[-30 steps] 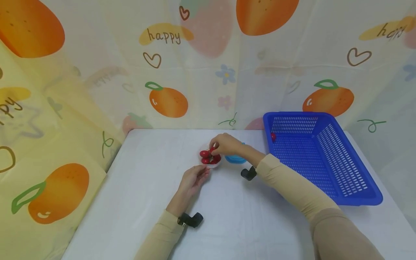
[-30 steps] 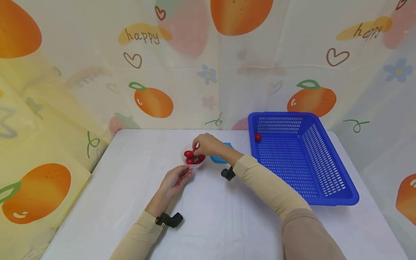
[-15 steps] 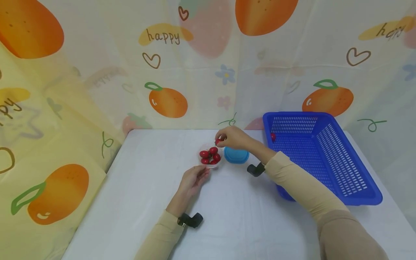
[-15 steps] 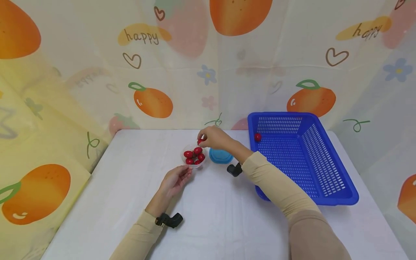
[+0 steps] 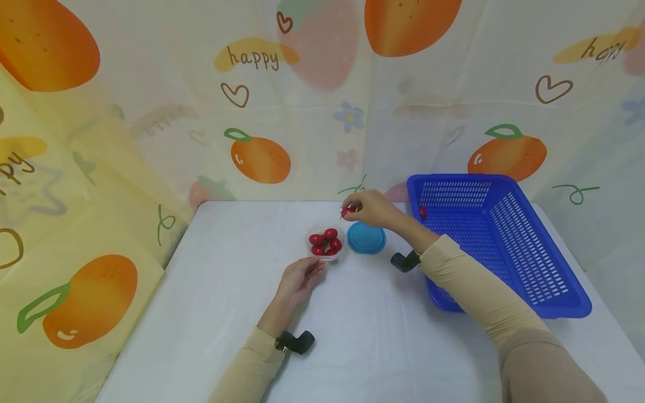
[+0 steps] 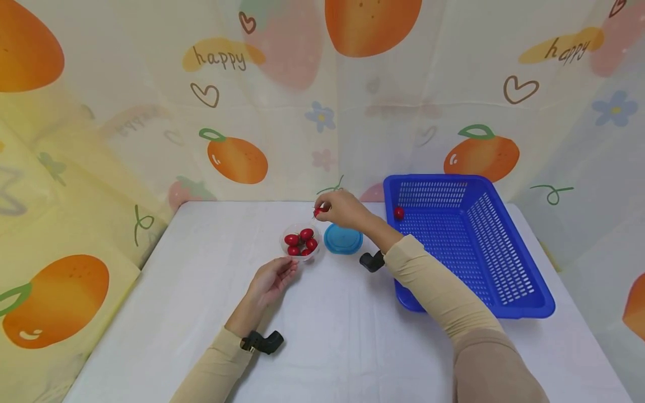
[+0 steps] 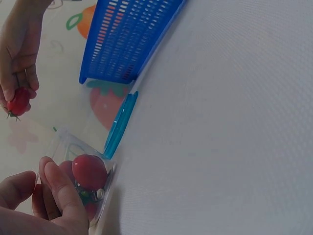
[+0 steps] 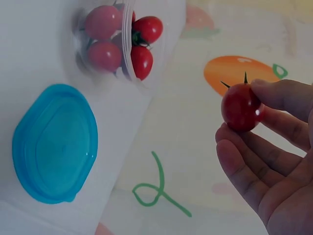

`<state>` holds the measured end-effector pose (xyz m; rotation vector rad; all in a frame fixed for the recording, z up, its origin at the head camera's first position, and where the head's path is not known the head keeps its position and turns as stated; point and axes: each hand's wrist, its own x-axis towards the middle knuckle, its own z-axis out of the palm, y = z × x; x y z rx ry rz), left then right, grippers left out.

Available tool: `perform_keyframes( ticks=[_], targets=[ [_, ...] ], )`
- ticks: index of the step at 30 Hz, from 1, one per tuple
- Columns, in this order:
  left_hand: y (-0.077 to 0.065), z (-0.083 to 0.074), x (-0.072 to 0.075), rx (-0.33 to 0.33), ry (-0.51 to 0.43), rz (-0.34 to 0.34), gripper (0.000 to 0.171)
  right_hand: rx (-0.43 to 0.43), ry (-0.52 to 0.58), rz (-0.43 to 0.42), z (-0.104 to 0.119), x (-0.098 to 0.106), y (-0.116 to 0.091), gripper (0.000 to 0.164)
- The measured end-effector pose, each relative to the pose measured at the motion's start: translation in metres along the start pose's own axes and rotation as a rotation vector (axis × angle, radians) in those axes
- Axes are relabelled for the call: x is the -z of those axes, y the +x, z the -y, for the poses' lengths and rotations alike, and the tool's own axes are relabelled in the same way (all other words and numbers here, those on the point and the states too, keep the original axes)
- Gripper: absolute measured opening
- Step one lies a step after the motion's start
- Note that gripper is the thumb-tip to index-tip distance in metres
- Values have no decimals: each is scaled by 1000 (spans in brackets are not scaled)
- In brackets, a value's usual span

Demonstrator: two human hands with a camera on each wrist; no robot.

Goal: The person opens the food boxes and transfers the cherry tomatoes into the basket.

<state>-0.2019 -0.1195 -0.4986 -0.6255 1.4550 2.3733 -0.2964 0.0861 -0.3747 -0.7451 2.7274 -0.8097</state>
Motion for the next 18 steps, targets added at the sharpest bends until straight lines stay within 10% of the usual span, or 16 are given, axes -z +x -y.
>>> perform_keyframes(
  ticks=[18],
  targets=[
    [1, 1, 1, -20, -6, 16, 28, -98, 77, -178, -37, 35, -15, 31]
  ],
)
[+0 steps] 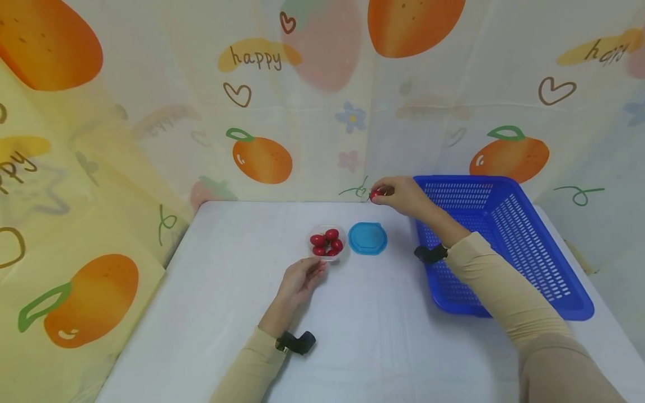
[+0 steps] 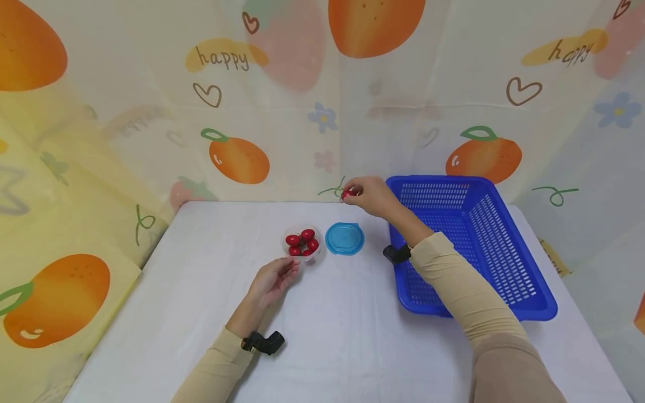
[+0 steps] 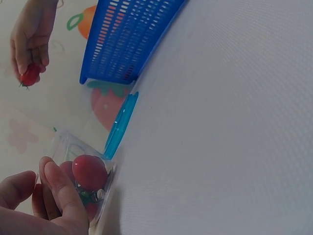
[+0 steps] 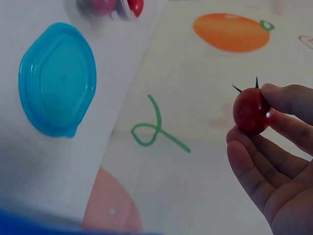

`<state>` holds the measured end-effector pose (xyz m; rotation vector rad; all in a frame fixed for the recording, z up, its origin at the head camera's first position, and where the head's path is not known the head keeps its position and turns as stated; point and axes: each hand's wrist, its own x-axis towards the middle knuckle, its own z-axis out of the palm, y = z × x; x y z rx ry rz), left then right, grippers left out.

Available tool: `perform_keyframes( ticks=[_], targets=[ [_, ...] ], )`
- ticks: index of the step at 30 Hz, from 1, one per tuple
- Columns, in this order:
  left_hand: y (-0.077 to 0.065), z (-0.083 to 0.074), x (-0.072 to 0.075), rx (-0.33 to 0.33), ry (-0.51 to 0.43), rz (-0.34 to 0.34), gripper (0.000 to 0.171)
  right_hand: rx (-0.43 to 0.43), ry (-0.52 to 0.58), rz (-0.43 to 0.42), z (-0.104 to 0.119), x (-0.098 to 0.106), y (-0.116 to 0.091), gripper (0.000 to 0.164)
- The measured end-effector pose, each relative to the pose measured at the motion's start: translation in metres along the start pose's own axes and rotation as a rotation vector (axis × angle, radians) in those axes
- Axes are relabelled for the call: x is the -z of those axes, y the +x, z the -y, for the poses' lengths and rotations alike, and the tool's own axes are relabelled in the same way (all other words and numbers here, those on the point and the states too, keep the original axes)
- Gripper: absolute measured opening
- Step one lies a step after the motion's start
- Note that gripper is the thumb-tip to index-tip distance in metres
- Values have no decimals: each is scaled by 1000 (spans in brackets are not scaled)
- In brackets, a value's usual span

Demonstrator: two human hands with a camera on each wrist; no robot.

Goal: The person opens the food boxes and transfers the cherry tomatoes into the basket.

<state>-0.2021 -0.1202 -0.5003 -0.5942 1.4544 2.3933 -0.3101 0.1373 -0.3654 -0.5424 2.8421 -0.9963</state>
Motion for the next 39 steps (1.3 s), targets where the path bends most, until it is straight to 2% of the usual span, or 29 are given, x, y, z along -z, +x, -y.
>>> perform_keyframes(
  ticks=[5, 14, 21, 32, 39],
  targets=[
    [0, 0, 0, -3, -7, -7, 29, 15, 8, -64, -13, 11, -1, 29],
    [0, 0, 0, -2, 16, -19, 28, -38, 21, -146, -38, 25, -3, 31],
    [-2, 0, 1, 0, -2, 1, 30, -54, 2, -194, -60, 33, -6, 30],
    [-1, -1, 1, 3, -11, -22, 28, -143, 17, -231, -92, 36, -10, 33],
    [-2, -1, 1, 3, -2, -15, 29, -219, 31, -287, -114, 33, -10, 35]
  ],
)
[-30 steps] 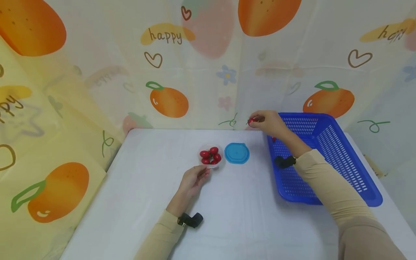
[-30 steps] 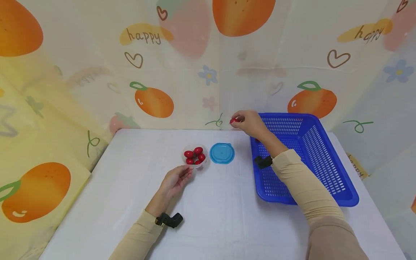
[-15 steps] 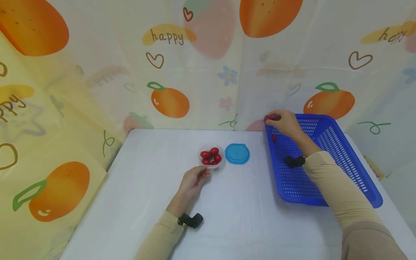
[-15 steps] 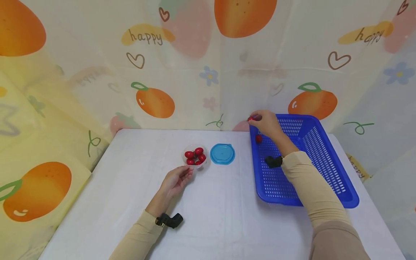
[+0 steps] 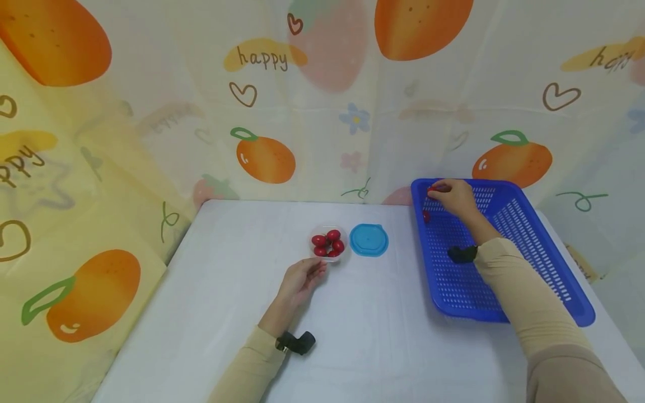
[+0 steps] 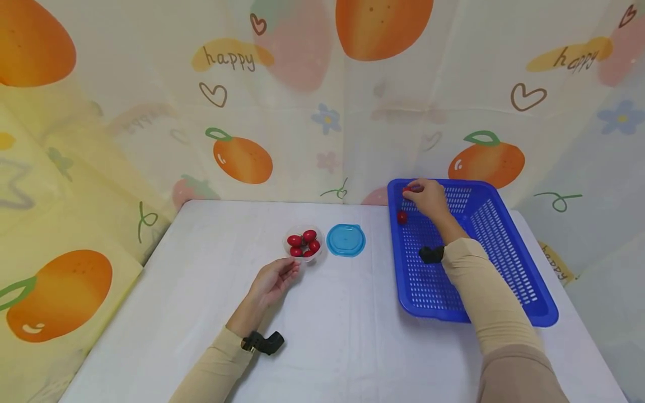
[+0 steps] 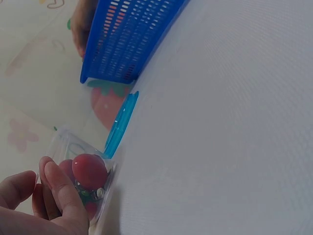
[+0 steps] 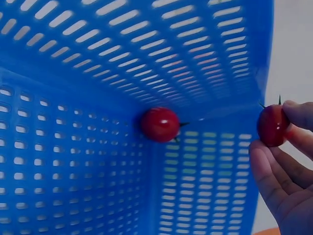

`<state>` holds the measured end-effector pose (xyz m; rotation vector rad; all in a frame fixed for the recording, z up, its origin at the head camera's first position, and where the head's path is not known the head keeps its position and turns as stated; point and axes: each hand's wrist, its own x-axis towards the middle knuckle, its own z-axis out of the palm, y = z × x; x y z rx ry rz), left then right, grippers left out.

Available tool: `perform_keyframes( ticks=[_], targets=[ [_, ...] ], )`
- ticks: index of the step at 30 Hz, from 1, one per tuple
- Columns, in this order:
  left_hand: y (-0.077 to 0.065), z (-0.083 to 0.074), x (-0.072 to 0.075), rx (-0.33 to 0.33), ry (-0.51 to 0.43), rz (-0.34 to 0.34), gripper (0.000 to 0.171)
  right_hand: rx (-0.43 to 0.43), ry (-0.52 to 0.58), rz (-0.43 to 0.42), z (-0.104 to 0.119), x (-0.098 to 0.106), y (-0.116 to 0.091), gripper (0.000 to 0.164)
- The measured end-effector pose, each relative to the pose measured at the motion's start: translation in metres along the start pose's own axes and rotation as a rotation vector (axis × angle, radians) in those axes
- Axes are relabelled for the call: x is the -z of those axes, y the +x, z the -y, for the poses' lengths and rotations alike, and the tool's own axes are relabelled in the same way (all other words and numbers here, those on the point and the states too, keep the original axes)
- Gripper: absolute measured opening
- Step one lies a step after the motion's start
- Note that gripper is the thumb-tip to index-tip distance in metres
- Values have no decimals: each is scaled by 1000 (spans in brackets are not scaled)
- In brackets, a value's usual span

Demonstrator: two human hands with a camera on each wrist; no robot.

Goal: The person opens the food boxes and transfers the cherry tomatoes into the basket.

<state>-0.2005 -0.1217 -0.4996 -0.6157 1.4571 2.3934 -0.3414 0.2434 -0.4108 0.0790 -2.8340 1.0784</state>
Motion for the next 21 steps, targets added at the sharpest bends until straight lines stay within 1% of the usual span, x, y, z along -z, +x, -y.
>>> perform_keyframes(
  ticks=[3, 6, 8, 11, 16, 21],
  targets=[
    [1, 1, 0, -7, 1, 1, 29, -41, 19, -14, -9, -1, 2, 37],
    [1, 1, 0, -10, 0, -1, 29, -64, 22, -15, -15, -3, 2, 38],
    [1, 0, 0, -11, 1, 0, 30, -73, 0, -16, -19, -5, 2, 38],
    [1, 0, -1, -4, 6, 0, 32, -89, -21, -12, -27, -9, 2, 37],
    [1, 1, -1, 9, 10, -3, 32, -129, -18, 8, -39, -17, 2, 33],
    [1, 1, -1, 9, 11, -8, 31, -148, -35, 25, -44, -22, 3, 33]
  ],
)
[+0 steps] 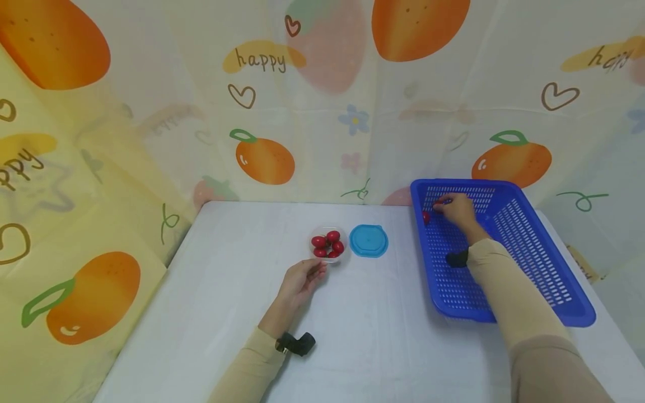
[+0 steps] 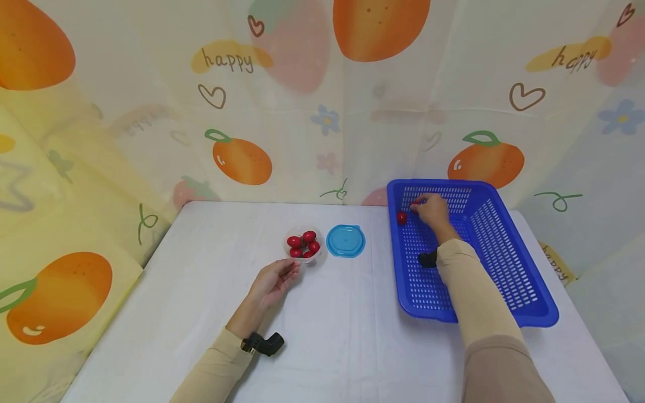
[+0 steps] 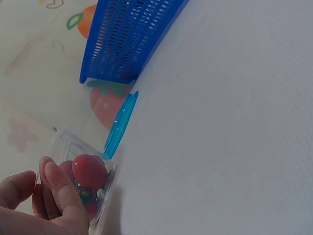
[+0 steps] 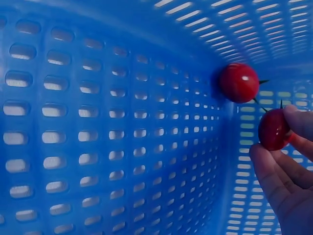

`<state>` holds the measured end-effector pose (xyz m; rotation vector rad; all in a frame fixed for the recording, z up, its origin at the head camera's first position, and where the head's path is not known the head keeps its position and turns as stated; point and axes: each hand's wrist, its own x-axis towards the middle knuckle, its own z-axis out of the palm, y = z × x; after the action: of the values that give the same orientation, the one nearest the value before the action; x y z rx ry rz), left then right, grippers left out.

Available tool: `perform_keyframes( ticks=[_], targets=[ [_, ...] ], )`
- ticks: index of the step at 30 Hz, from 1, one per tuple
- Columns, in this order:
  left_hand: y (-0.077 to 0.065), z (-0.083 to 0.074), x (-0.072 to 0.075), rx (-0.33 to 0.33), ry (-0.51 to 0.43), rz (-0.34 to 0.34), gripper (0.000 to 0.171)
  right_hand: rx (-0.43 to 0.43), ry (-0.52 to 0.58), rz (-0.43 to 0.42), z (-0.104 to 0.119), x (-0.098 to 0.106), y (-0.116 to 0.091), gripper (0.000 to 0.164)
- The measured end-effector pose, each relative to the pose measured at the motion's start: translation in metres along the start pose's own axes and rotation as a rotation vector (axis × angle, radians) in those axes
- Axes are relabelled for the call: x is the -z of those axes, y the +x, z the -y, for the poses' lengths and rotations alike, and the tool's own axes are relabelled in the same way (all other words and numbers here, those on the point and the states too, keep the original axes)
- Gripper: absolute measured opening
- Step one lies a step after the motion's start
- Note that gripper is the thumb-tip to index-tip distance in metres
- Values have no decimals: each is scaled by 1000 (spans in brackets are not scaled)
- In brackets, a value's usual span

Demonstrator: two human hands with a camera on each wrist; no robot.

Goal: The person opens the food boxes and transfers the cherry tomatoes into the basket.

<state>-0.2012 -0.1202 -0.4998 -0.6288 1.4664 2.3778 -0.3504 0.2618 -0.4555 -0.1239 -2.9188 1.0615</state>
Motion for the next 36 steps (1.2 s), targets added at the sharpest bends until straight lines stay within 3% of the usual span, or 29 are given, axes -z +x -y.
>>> perform_keyframes(
  ticks=[16, 23, 36],
  targets=[
    [-1, 0, 1, -5, -4, 9, 29, -23, -87, 69, 7, -9, -3, 31],
    [0, 0, 1, 0, -9, 16, 29, -48, -76, 112, 7, -12, -3, 30],
    [-1, 0, 1, -6, 9, 21, 30, -29, -73, 106, 3, -13, -2, 27]
  ],
)
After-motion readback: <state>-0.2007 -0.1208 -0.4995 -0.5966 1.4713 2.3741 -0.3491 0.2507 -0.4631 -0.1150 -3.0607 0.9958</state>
